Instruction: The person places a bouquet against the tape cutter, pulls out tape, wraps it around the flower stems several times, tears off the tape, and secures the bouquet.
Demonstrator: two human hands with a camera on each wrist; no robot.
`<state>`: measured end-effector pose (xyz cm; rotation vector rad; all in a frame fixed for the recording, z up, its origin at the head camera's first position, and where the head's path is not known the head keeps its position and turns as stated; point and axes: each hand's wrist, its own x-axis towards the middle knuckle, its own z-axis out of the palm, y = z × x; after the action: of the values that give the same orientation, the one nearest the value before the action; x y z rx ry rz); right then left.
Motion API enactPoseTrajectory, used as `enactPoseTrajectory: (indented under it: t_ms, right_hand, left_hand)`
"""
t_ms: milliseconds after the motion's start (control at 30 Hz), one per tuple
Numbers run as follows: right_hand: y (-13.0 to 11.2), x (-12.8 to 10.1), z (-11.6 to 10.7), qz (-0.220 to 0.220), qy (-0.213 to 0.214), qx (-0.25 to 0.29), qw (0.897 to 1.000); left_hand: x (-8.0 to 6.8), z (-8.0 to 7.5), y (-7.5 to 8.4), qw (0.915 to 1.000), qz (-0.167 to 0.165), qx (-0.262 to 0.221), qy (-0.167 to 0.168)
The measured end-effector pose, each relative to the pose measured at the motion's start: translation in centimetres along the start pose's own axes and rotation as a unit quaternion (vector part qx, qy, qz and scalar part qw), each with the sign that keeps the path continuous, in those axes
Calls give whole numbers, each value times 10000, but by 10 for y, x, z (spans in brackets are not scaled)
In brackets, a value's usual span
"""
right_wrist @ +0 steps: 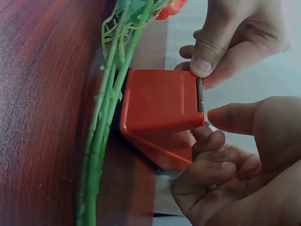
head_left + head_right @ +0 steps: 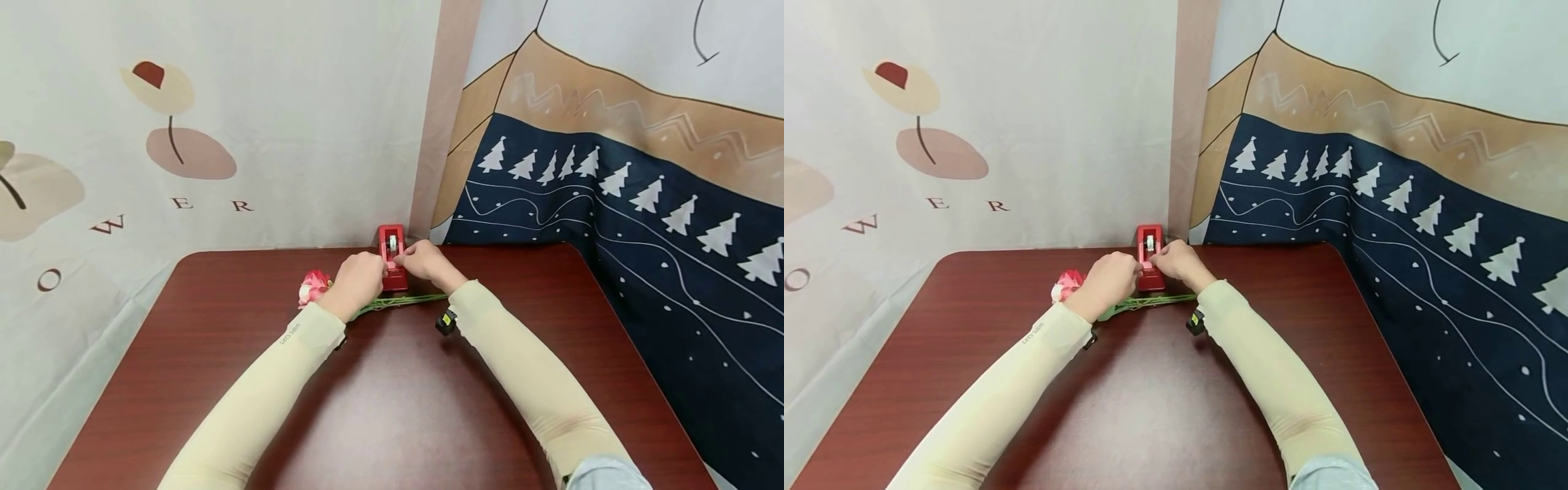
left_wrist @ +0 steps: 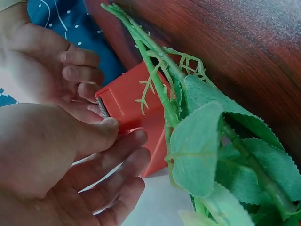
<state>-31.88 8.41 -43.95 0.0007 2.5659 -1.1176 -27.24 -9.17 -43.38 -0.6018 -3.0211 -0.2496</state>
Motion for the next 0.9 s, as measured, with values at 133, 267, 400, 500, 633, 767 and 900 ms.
enactPoseTrajectory:
  t_ms: [133, 267, 400, 500, 633, 767, 900]
  right_hand:
    - [3, 2, -1, 47, -191, 228, 9995]
    - [4, 0, 0, -5, -221, 360, 9991]
    - [4, -3, 2, -100, -130, 644, 9978]
    - [5, -5, 5, -238, -81, 809, 9964]
    - [9, -7, 8, -420, 13, 957, 9945]
    - [12, -7, 11, -413, 17, 1170, 9923]
    - [13, -7, 8, -332, -61, 1763, 9838]
  left_hand:
    - [0, 0, 1, 10000, 16, 22, 37]
    - [1, 0, 1, 9999, 39, 95, 78]
    - [1, -1, 1, 9999, 34, 88, 50]
    - [0, -1, 2, 10000, 12, 92, 31]
    - [-1, 0, 2, 9999, 0, 155, 10]
    - [-1, 2, 2, 9997, 53, 226, 55]
    - [0, 3, 2, 9993, 125, 329, 151]
